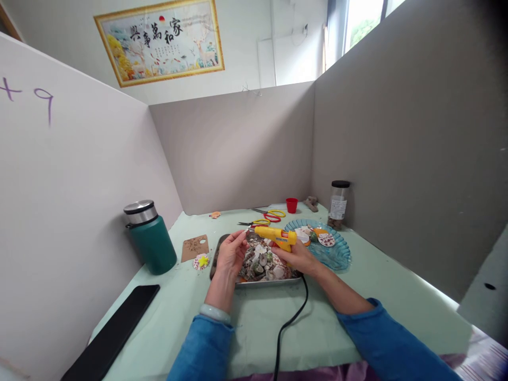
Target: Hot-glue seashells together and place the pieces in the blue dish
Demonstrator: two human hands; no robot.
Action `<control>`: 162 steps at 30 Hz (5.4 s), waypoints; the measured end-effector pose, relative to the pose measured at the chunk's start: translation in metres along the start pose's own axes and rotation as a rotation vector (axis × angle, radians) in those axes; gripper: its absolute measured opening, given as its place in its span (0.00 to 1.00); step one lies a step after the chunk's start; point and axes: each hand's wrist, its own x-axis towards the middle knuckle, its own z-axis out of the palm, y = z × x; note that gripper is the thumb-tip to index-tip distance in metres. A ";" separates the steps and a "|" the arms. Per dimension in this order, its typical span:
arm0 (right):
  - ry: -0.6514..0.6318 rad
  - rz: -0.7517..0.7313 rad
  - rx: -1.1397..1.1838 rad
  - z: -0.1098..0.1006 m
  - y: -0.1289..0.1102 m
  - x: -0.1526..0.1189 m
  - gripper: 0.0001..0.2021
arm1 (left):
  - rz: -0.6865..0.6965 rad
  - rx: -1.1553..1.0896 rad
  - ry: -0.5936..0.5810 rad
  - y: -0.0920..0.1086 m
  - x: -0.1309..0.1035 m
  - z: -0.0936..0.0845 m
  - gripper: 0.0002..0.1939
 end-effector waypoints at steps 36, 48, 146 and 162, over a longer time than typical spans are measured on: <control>0.034 0.028 0.001 0.001 0.006 0.001 0.15 | 0.015 0.055 0.003 0.000 -0.002 0.005 0.12; 0.019 -0.031 -0.021 0.002 0.000 -0.001 0.13 | 0.014 0.036 -0.020 -0.001 -0.003 0.005 0.14; 0.043 0.024 -0.070 0.002 0.013 0.001 0.17 | 0.004 -0.004 0.012 0.000 -0.003 0.004 0.10; 0.033 0.032 -0.024 0.003 0.016 0.001 0.17 | 0.012 0.011 0.004 -0.002 -0.001 0.002 0.12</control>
